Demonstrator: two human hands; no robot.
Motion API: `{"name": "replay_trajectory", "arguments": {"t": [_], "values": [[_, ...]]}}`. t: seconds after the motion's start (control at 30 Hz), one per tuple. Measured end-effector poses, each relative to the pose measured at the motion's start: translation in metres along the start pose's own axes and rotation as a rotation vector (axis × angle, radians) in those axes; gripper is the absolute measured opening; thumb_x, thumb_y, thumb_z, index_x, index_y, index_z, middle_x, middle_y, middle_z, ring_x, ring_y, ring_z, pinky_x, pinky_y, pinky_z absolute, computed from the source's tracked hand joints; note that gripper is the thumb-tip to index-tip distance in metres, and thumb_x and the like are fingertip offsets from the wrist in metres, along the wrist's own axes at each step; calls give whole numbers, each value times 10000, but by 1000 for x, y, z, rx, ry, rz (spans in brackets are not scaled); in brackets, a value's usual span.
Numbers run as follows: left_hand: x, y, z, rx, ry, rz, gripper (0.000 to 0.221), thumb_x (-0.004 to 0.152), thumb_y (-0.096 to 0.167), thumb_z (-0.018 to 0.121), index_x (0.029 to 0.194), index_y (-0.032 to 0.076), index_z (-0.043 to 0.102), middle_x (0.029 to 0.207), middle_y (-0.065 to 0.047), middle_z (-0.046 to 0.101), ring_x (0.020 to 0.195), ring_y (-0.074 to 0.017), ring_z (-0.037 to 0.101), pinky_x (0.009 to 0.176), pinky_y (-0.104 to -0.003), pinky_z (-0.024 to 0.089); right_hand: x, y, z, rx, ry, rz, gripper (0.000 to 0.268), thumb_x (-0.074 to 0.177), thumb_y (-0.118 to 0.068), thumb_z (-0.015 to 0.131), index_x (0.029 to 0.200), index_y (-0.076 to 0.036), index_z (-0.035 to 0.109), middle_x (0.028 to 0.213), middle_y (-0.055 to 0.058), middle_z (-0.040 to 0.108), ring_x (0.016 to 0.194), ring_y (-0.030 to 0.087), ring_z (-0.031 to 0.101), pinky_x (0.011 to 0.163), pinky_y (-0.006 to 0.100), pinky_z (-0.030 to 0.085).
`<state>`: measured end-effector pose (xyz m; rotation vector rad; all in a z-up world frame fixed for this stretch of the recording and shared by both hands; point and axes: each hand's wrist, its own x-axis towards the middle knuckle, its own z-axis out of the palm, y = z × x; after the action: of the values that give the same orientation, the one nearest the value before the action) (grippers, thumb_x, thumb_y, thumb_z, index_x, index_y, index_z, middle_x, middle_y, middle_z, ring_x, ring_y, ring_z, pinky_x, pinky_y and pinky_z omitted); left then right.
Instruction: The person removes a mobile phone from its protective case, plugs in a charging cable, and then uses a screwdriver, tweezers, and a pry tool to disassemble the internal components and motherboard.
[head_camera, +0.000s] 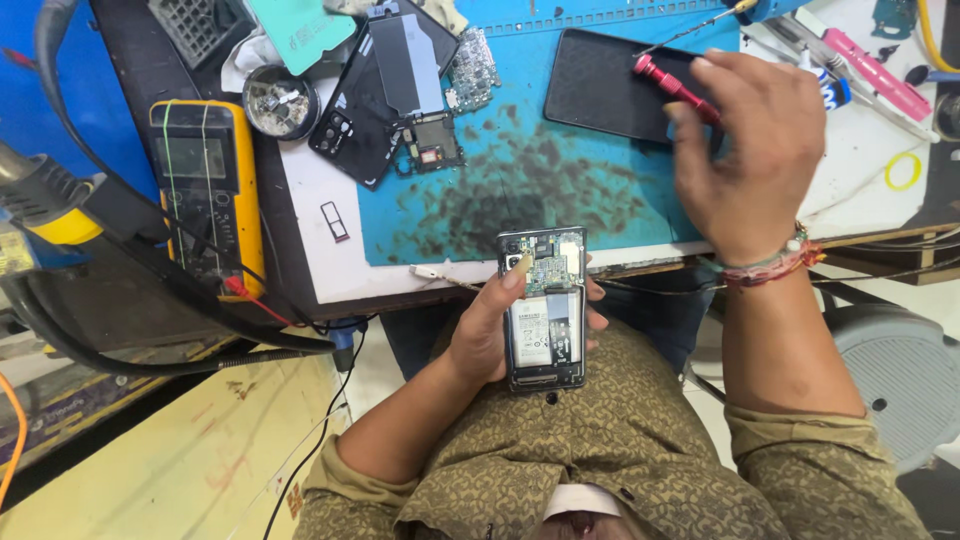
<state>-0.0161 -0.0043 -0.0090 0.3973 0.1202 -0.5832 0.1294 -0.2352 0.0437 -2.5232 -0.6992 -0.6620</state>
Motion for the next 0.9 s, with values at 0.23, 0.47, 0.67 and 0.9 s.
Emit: {"name": "replay_trajectory", "arguments": {"t": [0.23,0.47,0.67,0.9], "values": [[-1,4,-4,-66,-54,-4,808,1020,583,546,1537,-23,414,1378,-281,582,1212,-377,664,981,-495,595,-56,112,-11,44,18,334,287,1079,86,558,1348,10,624,1279,138,710,1104,235,680,957,349,553],[1,5,4,-57,-97,25,888,1027,672,507,1537,-52,437,1342,-285,617,1184,-356,690,962,-471,609,-53,127,-26,293,-166,547,206,1158,26,576,1364,24,572,1220,127,648,903,126,667,760,251,536],[0,10,10,149,-60,-60,717,1020,408,651,1504,-66,415,1321,-270,612,1186,-360,680,975,-469,601,-67,129,-16,137,-137,437,165,1188,76,560,1349,48,583,1177,146,654,918,180,647,800,274,545],[4,19,28,457,80,-56,749,902,189,778,1496,1,362,1238,-191,642,1107,-286,701,931,-424,614,-75,96,-15,25,69,303,236,1013,113,566,1222,26,632,1213,133,670,1048,244,664,965,322,553]]}}
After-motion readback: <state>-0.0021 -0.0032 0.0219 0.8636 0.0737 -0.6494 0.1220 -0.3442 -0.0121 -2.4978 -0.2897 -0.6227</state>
